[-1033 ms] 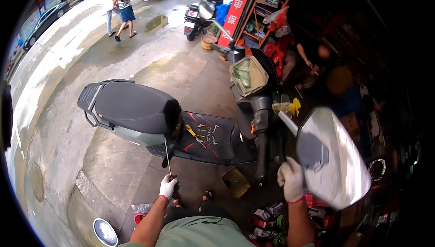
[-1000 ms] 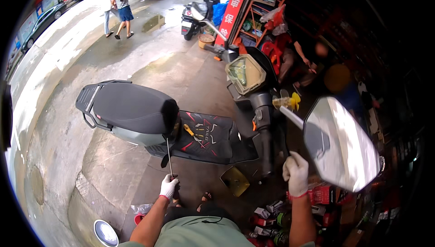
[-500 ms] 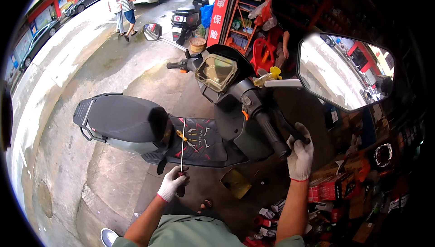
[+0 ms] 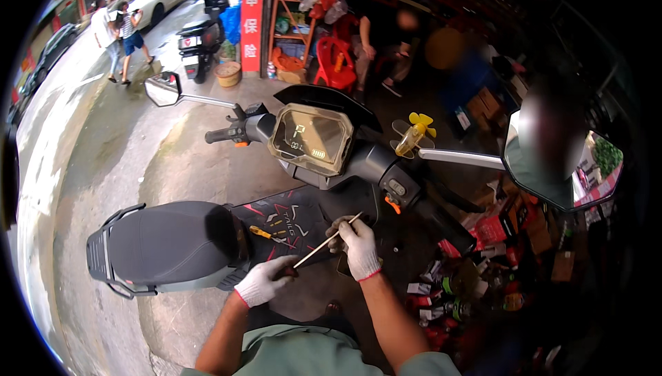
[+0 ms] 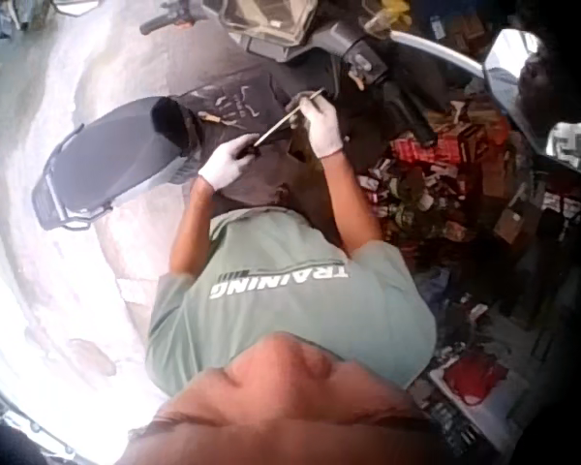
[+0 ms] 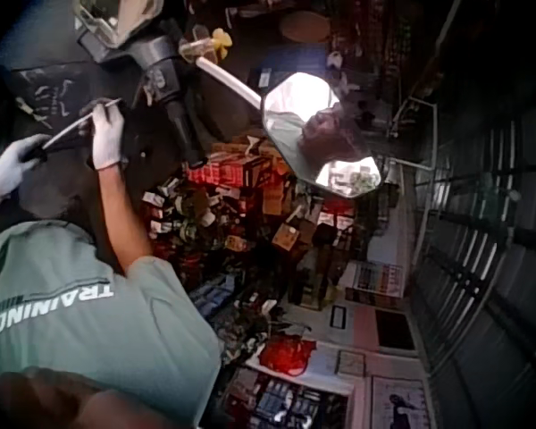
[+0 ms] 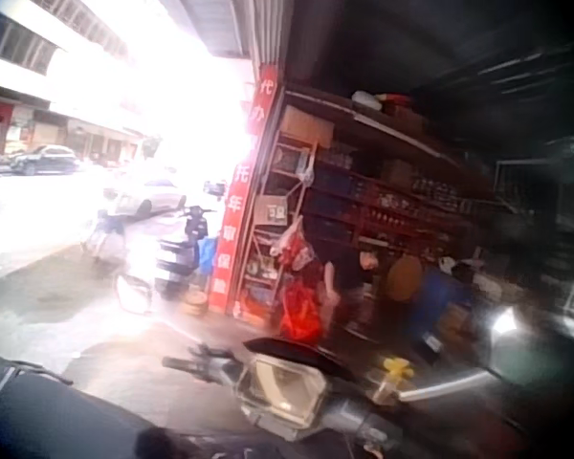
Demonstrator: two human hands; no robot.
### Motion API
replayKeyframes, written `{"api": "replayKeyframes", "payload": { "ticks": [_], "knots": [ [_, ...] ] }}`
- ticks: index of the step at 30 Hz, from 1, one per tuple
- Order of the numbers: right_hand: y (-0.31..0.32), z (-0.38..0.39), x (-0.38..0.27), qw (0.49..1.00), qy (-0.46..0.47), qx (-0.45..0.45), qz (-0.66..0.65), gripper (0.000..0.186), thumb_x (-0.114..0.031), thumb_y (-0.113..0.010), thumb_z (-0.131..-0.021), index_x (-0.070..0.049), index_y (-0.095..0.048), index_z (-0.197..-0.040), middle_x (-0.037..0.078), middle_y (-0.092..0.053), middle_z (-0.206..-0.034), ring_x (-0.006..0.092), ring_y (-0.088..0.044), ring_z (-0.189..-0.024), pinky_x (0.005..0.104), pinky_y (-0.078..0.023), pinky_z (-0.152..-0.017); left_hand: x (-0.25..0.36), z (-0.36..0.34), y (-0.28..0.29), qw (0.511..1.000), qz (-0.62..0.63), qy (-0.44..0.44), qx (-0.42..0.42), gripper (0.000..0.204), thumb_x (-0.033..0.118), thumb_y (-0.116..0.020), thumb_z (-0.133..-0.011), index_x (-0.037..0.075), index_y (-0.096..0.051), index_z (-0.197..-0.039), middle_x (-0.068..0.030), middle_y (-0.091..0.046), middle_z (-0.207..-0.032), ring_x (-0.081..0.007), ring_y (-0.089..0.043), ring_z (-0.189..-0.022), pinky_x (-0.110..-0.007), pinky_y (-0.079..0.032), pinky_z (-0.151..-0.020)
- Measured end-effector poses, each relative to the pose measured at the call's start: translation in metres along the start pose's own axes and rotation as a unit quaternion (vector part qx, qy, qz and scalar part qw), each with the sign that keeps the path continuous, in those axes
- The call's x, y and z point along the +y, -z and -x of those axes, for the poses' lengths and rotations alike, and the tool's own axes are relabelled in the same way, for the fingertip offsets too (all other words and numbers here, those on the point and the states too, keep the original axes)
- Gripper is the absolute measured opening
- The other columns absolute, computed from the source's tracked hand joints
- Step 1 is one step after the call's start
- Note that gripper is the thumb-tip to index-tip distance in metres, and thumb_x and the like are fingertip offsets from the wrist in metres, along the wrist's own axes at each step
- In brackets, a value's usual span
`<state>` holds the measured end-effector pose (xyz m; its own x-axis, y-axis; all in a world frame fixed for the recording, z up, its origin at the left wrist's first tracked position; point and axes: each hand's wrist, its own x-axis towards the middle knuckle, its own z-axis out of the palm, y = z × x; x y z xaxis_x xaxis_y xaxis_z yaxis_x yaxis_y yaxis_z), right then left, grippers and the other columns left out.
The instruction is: The person unscrews screws from the front body panel of a scooter using a screwdriver and then detaches the plastic panel from the frame by hand.
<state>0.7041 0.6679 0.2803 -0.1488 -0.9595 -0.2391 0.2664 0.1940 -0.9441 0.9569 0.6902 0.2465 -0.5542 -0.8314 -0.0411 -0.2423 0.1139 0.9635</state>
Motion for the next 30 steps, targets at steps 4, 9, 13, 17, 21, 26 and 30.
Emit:
{"api": "replayKeyframes", "payload": {
  "ticks": [4, 9, 13, 17, 21, 26, 30],
  "knots": [
    [-0.018, -0.018, 0.008, 0.994, 0.028, 0.090, -0.060, 0.017, -0.019, -0.053, -0.103, -0.004, -0.061, -0.101, 0.010, -0.067, -0.086, 0.0139, -0.062, -0.062, 0.0286, -0.052, -0.056, -0.015, 0.007, 0.062, 0.998, -0.047, 0.041, 0.004, 0.051, 0.018, -0.069, -0.085, 0.003, -0.057, -0.132, -0.0210, -0.067, -0.118, -0.0329, -0.067, -0.108, -0.037, -0.052, -0.094],
    [-0.023, -0.038, 0.008, 0.986, 0.015, 0.151, -0.068, 0.021, -0.023, -0.055, -0.103, -0.004, -0.062, -0.102, 0.010, -0.067, -0.084, 0.0156, -0.061, -0.060, 0.0300, -0.051, -0.053, -0.015, 0.005, 0.084, 0.995, 0.058, 0.078, 0.028, 0.045, 0.020, -0.068, -0.088, 0.001, -0.059, -0.128, -0.0211, -0.070, -0.105, -0.0276, -0.070, -0.096, -0.034, -0.052, -0.088],
    [-0.028, -0.051, 0.007, 0.983, 0.015, 0.168, -0.073, 0.023, -0.025, -0.055, -0.103, -0.003, -0.062, -0.101, 0.011, -0.068, -0.081, 0.0168, -0.061, -0.056, 0.0310, -0.050, -0.050, -0.012, 0.004, 0.079, 0.990, 0.096, 0.091, 0.056, 0.037, 0.017, -0.061, -0.093, 0.000, -0.059, -0.125, -0.0209, -0.069, -0.099, -0.0249, -0.069, -0.090, -0.034, -0.052, -0.085],
    [-0.033, -0.052, 0.005, 0.981, 0.007, 0.176, -0.083, 0.022, -0.024, -0.055, -0.103, -0.003, -0.061, -0.099, 0.012, -0.068, -0.081, 0.0171, -0.061, -0.055, 0.0311, -0.050, -0.050, -0.014, 0.002, 0.077, 0.986, 0.116, 0.090, 0.084, 0.032, 0.016, -0.058, -0.095, 0.001, -0.058, -0.123, -0.0195, -0.068, -0.094, -0.0251, -0.068, -0.087, -0.034, -0.052, -0.083],
    [-0.028, -0.055, 0.010, 0.982, 0.021, 0.156, -0.105, 0.021, -0.024, -0.055, -0.103, -0.004, -0.061, -0.099, 0.012, -0.068, -0.082, 0.0185, -0.062, -0.057, 0.0320, -0.050, -0.051, -0.014, 0.001, 0.075, 0.987, 0.105, 0.060, 0.110, 0.034, 0.009, -0.062, -0.090, 0.003, -0.059, -0.124, -0.0206, -0.065, -0.104, -0.0283, -0.066, -0.095, -0.036, -0.051, -0.087],
    [-0.025, -0.058, 0.008, 0.975, 0.030, 0.121, -0.186, 0.019, -0.023, -0.057, -0.102, -0.004, -0.061, -0.100, 0.013, -0.069, -0.085, 0.0201, -0.063, -0.060, 0.0335, -0.052, -0.054, 0.020, -0.013, 0.086, 0.967, -0.141, -0.083, 0.195, 0.052, -0.007, -0.067, -0.074, 0.008, -0.059, -0.124, -0.0181, -0.056, -0.112, -0.0400, -0.059, -0.103, -0.042, -0.051, -0.088],
    [-0.023, -0.060, 0.005, 0.967, 0.026, 0.104, -0.230, 0.016, -0.021, -0.057, -0.102, -0.005, -0.062, -0.100, 0.013, -0.069, -0.086, 0.0207, -0.064, -0.063, 0.0353, -0.053, -0.057, 0.040, -0.021, 0.096, 0.953, -0.181, -0.123, 0.208, 0.049, -0.007, -0.067, -0.076, 0.008, -0.060, -0.122, -0.0176, -0.058, -0.111, -0.0381, -0.060, -0.102, -0.041, -0.051, -0.088]
  ]
}}
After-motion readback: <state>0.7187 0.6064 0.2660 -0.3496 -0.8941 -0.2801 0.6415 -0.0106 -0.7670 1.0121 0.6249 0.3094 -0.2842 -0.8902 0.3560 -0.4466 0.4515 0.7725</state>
